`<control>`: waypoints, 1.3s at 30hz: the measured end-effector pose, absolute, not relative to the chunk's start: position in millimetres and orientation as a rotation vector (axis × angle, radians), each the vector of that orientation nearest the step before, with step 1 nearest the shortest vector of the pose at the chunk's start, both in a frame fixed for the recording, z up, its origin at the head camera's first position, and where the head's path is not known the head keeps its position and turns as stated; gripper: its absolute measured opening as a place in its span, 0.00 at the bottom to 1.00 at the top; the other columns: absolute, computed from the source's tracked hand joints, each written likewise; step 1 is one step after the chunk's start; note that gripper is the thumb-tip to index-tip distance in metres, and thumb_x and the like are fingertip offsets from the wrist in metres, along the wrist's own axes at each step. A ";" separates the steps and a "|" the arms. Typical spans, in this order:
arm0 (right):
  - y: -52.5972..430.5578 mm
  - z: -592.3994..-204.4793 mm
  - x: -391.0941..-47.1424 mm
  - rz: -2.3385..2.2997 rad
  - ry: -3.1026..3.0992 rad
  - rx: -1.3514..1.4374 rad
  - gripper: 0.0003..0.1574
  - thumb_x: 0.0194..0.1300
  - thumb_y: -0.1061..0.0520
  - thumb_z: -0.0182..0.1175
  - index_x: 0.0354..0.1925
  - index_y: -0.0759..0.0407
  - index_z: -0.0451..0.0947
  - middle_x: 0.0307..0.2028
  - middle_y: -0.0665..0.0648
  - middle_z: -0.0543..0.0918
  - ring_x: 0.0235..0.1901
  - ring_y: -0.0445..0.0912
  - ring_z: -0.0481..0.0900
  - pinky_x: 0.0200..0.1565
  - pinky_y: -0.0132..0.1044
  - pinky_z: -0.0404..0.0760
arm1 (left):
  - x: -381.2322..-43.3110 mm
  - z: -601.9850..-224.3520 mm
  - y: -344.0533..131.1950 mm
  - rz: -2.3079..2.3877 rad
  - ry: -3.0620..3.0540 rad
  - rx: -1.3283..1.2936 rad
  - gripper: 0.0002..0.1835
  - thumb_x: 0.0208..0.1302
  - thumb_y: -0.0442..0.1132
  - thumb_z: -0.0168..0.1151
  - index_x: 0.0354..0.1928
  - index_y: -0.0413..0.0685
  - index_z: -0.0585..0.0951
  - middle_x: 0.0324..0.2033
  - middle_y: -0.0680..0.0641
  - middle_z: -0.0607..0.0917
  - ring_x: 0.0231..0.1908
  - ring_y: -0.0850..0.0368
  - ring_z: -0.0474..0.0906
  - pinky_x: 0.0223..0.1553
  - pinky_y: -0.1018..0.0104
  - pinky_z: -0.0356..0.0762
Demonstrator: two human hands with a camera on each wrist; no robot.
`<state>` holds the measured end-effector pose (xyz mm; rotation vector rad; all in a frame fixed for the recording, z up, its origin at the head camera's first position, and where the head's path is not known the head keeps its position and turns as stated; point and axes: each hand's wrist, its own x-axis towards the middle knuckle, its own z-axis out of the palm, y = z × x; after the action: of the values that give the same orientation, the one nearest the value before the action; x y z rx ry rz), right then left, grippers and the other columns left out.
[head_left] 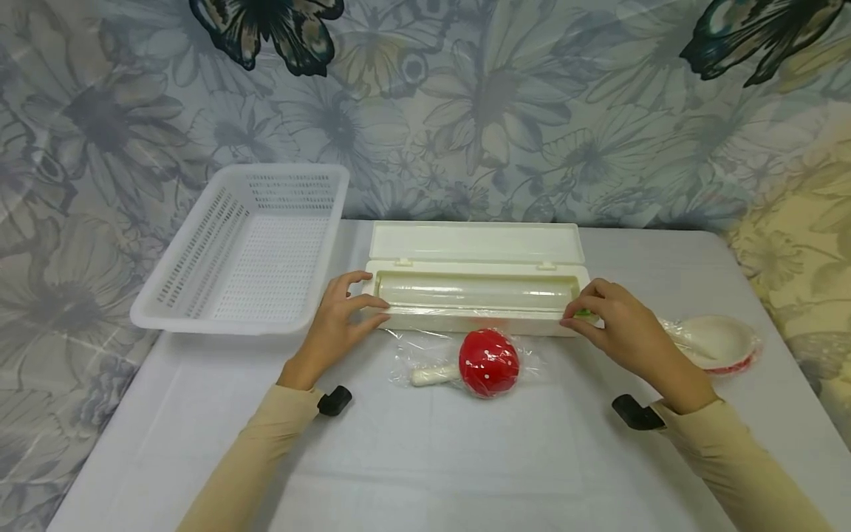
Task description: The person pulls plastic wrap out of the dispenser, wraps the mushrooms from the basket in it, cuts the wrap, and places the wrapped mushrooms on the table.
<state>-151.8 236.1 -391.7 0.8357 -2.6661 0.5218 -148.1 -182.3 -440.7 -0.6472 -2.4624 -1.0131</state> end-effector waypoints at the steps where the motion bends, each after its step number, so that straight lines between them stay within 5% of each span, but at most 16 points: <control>1: 236.3 -392.1 -151.1 0.540 -2.653 0.844 0.14 0.45 0.65 0.77 0.28 0.51 0.83 0.31 0.50 0.78 0.29 0.42 0.71 0.28 0.32 0.71 | -148.1 -440.2 -181.3 -0.972 -2.437 -0.665 0.08 0.49 0.36 0.78 0.33 0.51 0.89 0.56 0.38 0.78 0.60 0.38 0.69 0.56 0.44 0.71; 5: 235.8 -392.2 -146.5 0.631 -2.616 0.861 0.15 0.47 0.67 0.76 0.29 0.52 0.82 0.31 0.48 0.79 0.30 0.39 0.71 0.30 0.26 0.71 | -145.4 -437.8 -177.8 -0.854 -2.363 -0.727 0.07 0.48 0.34 0.78 0.29 0.50 0.88 0.47 0.40 0.82 0.50 0.41 0.74 0.53 0.48 0.71; 13: 233.0 -389.2 -131.7 0.790 -2.621 0.851 0.18 0.48 0.66 0.75 0.28 0.47 0.78 0.35 0.45 0.78 0.33 0.39 0.71 0.31 0.25 0.71 | -132.6 -430.7 -171.5 -1.060 -2.429 -0.776 0.06 0.61 0.29 0.67 0.38 0.43 0.80 0.34 0.48 0.85 0.38 0.56 0.76 0.39 0.62 0.75; 17: 233.6 -392.0 -123.2 0.845 -2.598 0.932 0.22 0.46 0.67 0.75 0.30 0.45 0.76 0.34 0.41 0.80 0.34 0.34 0.73 0.32 0.23 0.72 | -126.6 -426.9 -169.0 -1.270 -2.481 -0.732 0.05 0.66 0.29 0.63 0.42 0.41 0.79 0.33 0.47 0.87 0.34 0.54 0.80 0.35 0.68 0.74; 22: 235.3 -400.9 -111.8 0.976 -2.605 1.047 0.24 0.47 0.70 0.73 0.30 0.45 0.75 0.40 0.44 0.83 0.41 0.33 0.76 0.40 0.23 0.76 | -117.4 -422.9 -168.0 -1.510 -2.552 -0.716 0.08 0.71 0.30 0.57 0.47 0.41 0.82 0.37 0.43 0.88 0.39 0.49 0.82 0.41 0.70 0.75; 27: 237.2 -411.9 -103.1 1.099 -2.673 1.071 0.21 0.52 0.68 0.71 0.31 0.43 0.76 0.42 0.50 0.84 0.45 0.35 0.78 0.50 0.17 0.71 | -107.0 -421.1 -167.9 -1.761 -2.616 -0.755 0.07 0.72 0.33 0.56 0.44 0.41 0.82 0.45 0.43 0.86 0.46 0.57 0.81 0.50 0.66 0.75; 33: 234.3 -423.0 -96.8 1.175 -2.774 1.057 0.22 0.53 0.69 0.70 0.33 0.42 0.76 0.44 0.50 0.85 0.47 0.36 0.79 0.52 0.19 0.73 | -99.9 -428.6 -166.5 -2.069 -2.652 -1.016 0.07 0.71 0.32 0.54 0.40 0.34 0.79 0.52 0.40 0.85 0.56 0.52 0.80 0.57 0.64 0.76; 39: 226.2 -435.2 -91.0 1.226 -2.847 1.070 0.17 0.56 0.65 0.70 0.34 0.43 0.77 0.46 0.48 0.85 0.50 0.37 0.80 0.56 0.21 0.73 | -92.5 -433.6 -156.8 -1.845 -2.907 -1.172 0.06 0.67 0.34 0.59 0.38 0.46 0.85 0.53 0.53 0.85 0.60 0.59 0.75 0.64 0.62 0.68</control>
<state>-91.0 226.2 -435.2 1.0704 -2.8473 1.2258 -92.5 -156.8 -433.6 -1.1717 -2.9066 -1.8448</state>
